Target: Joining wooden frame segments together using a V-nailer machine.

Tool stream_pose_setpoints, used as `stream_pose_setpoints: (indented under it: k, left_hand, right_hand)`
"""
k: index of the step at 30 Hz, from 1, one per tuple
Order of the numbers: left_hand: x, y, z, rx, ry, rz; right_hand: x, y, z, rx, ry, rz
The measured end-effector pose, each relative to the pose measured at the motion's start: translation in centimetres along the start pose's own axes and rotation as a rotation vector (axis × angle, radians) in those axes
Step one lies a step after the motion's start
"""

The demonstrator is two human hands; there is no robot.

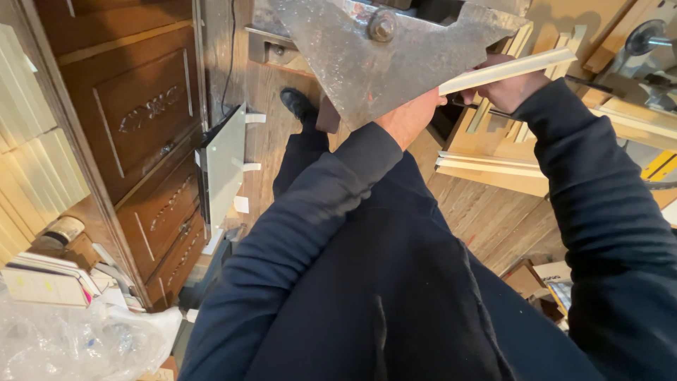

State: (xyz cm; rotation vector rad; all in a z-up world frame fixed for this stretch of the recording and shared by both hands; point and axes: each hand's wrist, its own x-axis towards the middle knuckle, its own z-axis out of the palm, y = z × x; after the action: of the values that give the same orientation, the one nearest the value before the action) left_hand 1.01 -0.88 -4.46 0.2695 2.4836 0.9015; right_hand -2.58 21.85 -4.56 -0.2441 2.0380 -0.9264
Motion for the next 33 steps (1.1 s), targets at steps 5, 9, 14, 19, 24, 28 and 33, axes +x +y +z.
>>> stream_pose_setpoints:
  k: [5, 9, 14, 19, 24, 28, 33]
  left_hand:
    - [0.0, -1.0, 1.3, 0.139, 0.119, 0.112]
    - [-0.3, -0.3, -0.1, -0.184, 0.047, -0.045]
    - [-0.2, -1.1, 1.8, -0.182, -0.007, -0.073]
    - [-0.3, -1.4, 2.6, -0.468, 0.073, -0.176]
    - [-0.4, -1.5, 2.1, -0.477, 0.074, -0.214]
    - [-0.5, -0.7, -0.6, -0.33, 0.062, -0.136]
    - [-0.7, -1.0, -0.5, -0.362, 0.098, -0.106]
  right_hand:
    - [1.1, -0.1, -0.4, -0.076, -0.1, 0.078]
    - [1.2, 1.1, -0.2, -0.102, -0.101, 0.031]
    - [0.8, 1.4, -0.4, -0.131, -0.084, 0.111]
    - [1.2, -0.5, -1.2, -0.079, -0.086, 0.113]
    - [1.3, -0.6, -1.6, -0.057, -0.086, -0.011]
    - [1.2, -0.4, -1.6, -0.049, -0.075, -0.155]
    - [1.1, -2.1, -1.7, -0.045, -0.07, -0.032]
